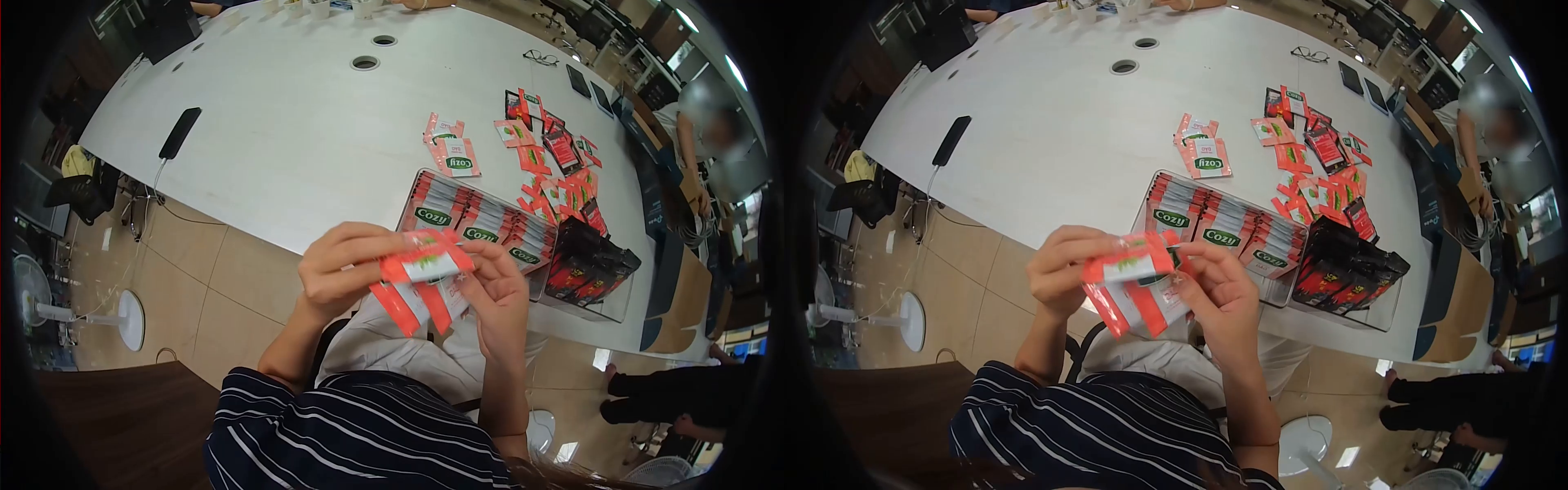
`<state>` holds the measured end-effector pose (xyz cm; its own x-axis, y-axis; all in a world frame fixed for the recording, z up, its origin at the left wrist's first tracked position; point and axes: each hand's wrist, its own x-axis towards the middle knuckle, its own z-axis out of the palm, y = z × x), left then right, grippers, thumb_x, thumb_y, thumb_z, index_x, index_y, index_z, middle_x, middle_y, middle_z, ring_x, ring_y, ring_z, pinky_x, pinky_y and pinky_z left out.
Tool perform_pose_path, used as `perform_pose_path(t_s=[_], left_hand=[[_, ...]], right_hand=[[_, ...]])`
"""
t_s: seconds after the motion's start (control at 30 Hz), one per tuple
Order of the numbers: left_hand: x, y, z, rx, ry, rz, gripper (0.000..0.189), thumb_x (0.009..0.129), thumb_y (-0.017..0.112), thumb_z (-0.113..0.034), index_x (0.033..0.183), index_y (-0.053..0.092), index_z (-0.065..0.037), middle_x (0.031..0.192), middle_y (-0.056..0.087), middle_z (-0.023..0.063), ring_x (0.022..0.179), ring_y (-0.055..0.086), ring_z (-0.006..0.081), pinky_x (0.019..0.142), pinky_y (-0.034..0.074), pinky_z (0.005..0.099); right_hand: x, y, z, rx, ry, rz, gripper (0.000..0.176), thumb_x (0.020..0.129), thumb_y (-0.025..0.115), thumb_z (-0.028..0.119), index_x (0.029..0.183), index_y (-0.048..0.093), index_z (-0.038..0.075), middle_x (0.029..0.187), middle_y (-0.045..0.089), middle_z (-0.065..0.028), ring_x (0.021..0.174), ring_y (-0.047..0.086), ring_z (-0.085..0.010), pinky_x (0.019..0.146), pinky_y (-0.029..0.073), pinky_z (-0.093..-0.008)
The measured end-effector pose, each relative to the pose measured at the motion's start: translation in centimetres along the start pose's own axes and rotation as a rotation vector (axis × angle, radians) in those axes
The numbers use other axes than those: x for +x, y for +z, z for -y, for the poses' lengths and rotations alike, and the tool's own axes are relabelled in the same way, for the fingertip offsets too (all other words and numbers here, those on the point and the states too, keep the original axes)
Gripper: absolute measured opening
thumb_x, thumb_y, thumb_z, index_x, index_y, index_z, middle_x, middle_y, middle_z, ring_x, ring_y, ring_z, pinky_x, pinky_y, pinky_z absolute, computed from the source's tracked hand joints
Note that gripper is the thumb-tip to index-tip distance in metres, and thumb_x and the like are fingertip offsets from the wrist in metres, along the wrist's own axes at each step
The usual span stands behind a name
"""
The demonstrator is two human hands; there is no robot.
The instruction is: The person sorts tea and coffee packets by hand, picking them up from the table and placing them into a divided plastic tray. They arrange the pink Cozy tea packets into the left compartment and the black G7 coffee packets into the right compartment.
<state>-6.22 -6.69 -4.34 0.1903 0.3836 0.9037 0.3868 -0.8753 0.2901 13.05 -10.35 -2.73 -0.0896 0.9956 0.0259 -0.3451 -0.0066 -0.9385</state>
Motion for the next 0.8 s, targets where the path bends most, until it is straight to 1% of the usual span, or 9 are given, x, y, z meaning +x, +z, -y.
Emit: perform_pose_path(t_s=[0.13,0.23,0.3,0.4,0.47,0.5,0.6,0.63,0.8], left_hand=[[-2.0,0.2,2.6,0.042,-0.206,-0.233,0.012,0.063,0.068,0.002,0.074,0.065,0.002,0.086,0.066,0.0134,0.076,0.064,0.0253,0.066,0.052,0.0316],[-4.0,1.6,4.7,-0.058,-0.526,-0.415,0.012,0.079,0.064,0.003,0.091,0.064,0.003,0.086,0.065,0.0077,0.075,0.061,0.0157,0.067,0.049,0.0260],[-4.5,2.9,5.5,-0.309,-0.763,-0.542,0.017,0.089,0.060,-0.007,0.102,0.061,0.003,0.088,0.064,0.0037,0.076,0.058,0.0089,0.066,0.048,0.0243],[-4.5,2.7,6.1,-0.497,-0.977,-0.489,0.016,0.089,0.060,-0.011,0.100,0.063,0.001,0.088,0.064,0.0033,0.075,0.058,0.0079,0.066,0.047,0.0247],[-4.7,2.5,6.3,-0.541,-1.008,-0.497,0.017,0.090,0.060,-0.014,0.098,0.064,0.000,0.088,0.065,0.0029,0.075,0.058,0.0069,0.066,0.047,0.0244],[-4.8,2.5,6.4,-0.548,-1.007,-0.487,0.016,0.090,0.060,-0.014,0.098,0.064,0.000,0.088,0.065,0.0028,0.075,0.058,0.0069,0.066,0.047,0.0242],[-4.9,2.5,6.3,-0.560,-0.994,-0.453,0.016,0.089,0.060,-0.014,0.097,0.064,0.000,0.088,0.065,0.0028,0.075,0.058,0.0069,0.066,0.047,0.0239],[-4.8,2.4,6.2,-0.564,-0.988,-0.441,0.016,0.089,0.060,-0.014,0.097,0.064,0.000,0.087,0.065,0.0029,0.075,0.058,0.0069,0.066,0.047,0.0239],[-4.9,2.4,6.2,-0.571,-0.978,-0.446,0.016,0.089,0.060,-0.013,0.097,0.064,0.000,0.087,0.065,0.0031,0.075,0.058,0.0071,0.067,0.047,0.0242]], right_hand=[[-0.3,-1.2,-0.8,-0.113,-0.183,-0.178,0.047,0.084,0.055,-0.010,0.128,0.042,0.000,0.095,0.061,-0.0065,0.085,0.058,-0.0075,0.070,0.044,-0.0171],[0.6,-0.5,-0.2,-0.252,-0.358,-0.281,0.068,0.081,0.051,-0.016,0.141,0.024,0.002,0.103,0.055,-0.0095,0.093,0.060,-0.0137,0.072,0.049,-0.0203],[1.3,-0.2,-0.3,-0.356,-0.406,-0.303,0.066,0.082,0.050,-0.016,0.140,0.025,0.002,0.103,0.054,-0.0104,0.096,0.060,-0.0160,0.072,0.050,-0.0208],[2.4,-0.1,-0.8,-0.493,-0.432,-0.294,0.045,0.083,0.052,-0.012,0.125,0.046,0.000,0.104,0.053,-0.0098,0.092,0.059,-0.0140,0.071,0.051,-0.0205],[3.0,-0.7,-1.2,-0.669,-0.443,-0.206,0.033,0.083,0.054,-0.009,0.114,0.056,0.000,0.102,0.054,-0.0088,0.089,0.059,-0.0122,0.071,0.052,-0.0204],[3.1,0.2,-0.7,-0.763,-0.389,-0.211,0.020,0.079,0.059,-0.006,0.098,0.062,0.001,0.096,0.056,-0.0067,0.079,0.057,-0.0131,0.070,0.051,-0.0250],[3.8,0.0,-2.2,-1.166,-0.533,-0.123,0.020,0.076,0.061,-0.005,0.094,0.062,0.004,0.094,0.058,-0.0054,0.075,0.055,-0.0180,0.069,0.046,-0.0302],[4.0,0.1,-2.6,-1.147,-0.549,-0.122,0.018,0.073,0.064,-0.001,0.090,0.062,0.006,0.088,0.059,-0.0042,0.073,0.052,-0.0211,0.069,0.041,-0.0325],[4.2,1.0,-1.8,-1.284,-0.713,-0.271,0.015,0.073,0.069,0.004,0.087,0.062,0.006,0.075,0.059,-0.0047,0.073,0.053,-0.0214,0.068,0.042,-0.0322]])
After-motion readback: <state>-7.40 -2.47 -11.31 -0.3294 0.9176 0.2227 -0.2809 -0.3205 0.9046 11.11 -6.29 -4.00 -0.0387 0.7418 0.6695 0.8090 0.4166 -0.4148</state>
